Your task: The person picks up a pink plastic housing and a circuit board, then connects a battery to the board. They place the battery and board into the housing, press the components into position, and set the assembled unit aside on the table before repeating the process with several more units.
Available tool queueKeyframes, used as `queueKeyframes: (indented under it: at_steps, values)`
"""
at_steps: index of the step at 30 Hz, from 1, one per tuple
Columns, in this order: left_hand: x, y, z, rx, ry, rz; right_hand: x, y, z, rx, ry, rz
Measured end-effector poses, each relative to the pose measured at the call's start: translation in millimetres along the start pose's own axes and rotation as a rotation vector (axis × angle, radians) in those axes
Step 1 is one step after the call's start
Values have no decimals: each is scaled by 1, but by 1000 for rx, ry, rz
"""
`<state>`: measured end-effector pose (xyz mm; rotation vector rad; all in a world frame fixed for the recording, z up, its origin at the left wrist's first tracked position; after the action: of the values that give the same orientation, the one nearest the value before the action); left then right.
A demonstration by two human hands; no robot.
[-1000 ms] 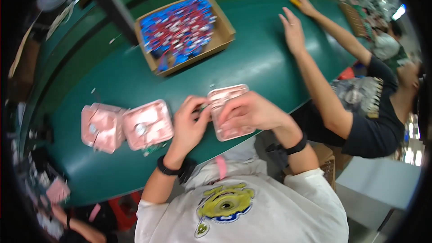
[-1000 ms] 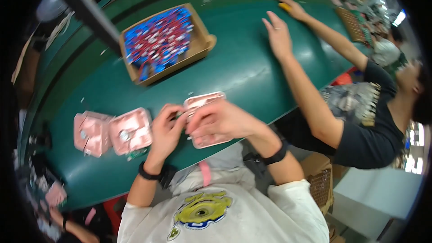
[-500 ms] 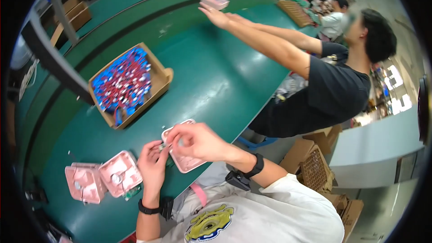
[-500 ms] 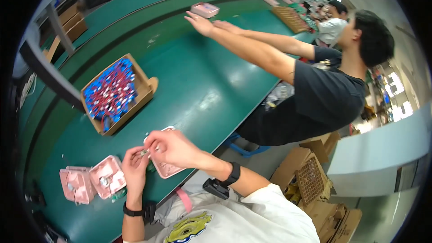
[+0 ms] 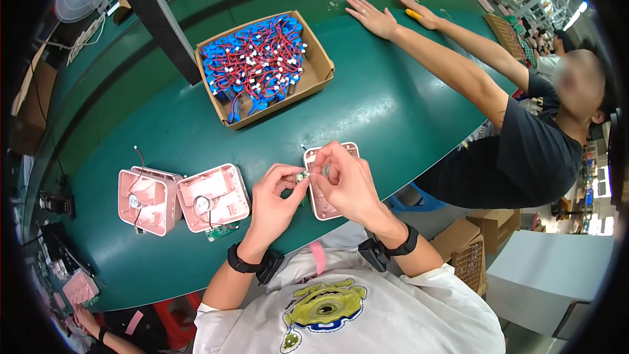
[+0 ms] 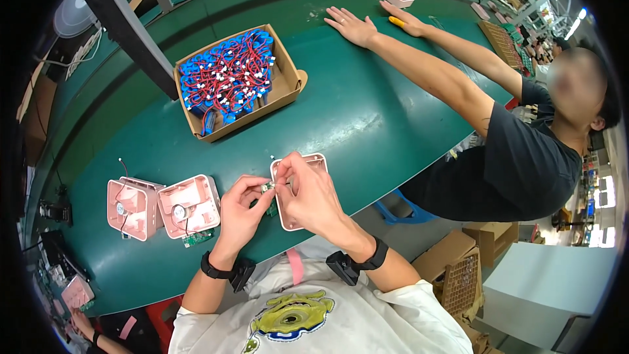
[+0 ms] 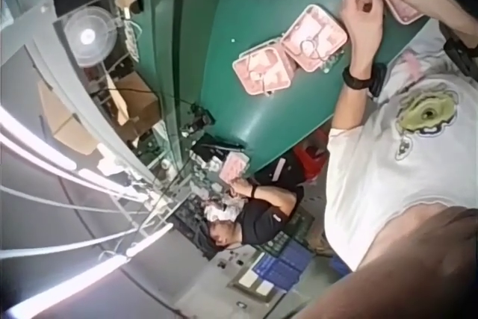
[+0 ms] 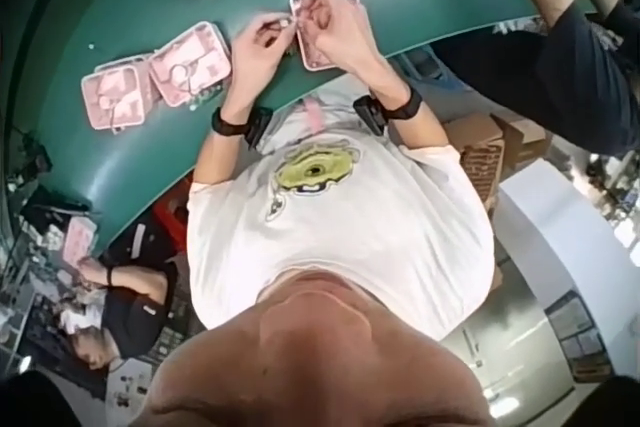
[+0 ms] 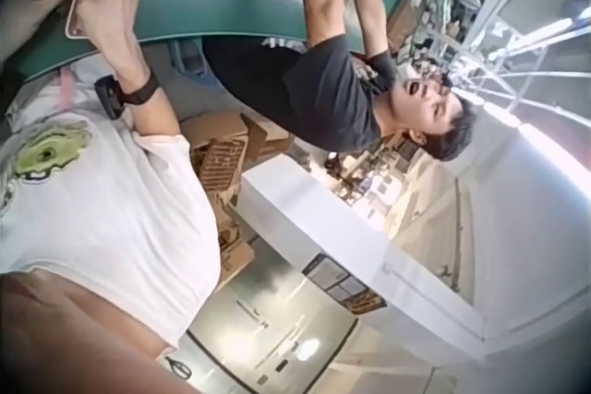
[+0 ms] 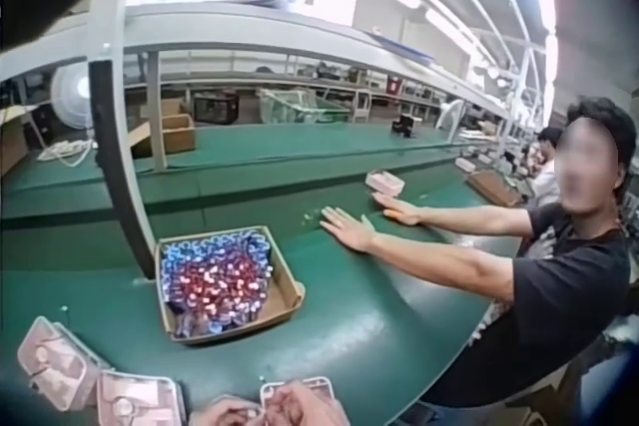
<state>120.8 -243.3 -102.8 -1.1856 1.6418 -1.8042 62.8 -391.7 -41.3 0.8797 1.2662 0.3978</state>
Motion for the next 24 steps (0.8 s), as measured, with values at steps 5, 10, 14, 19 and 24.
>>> queueKeyframes:
  at_steps: [5, 10, 14, 19, 24]
  values:
    - [2, -8, -1, 96, 11, 105, -3, 4, -1, -1, 2, -40]
    - [2, -7, -1, 136, -15, 95, -3, 13, -7, -138, -124, -96]
    - [3, -7, -1, 130, -18, 73, -2, 14, -10, -190, -171, -131]
    - [5, -15, -3, 235, -23, 213, 0, 13, -12, -160, -159, -115]
    - [7, -23, -6, 270, -7, 292, 5, 6, -15, -107, -139, -68]
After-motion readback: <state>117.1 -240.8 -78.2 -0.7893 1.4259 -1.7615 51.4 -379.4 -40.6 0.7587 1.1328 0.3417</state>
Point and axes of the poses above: each hand's wrist, its own z-axis towards the middle knuckle, its own x-axis out of the palm, y = z × x, the point moved 7 cm from there along z, towards the middle knuckle, and after that the axes turned 12 degrees about -z, right-handed, at the moved point
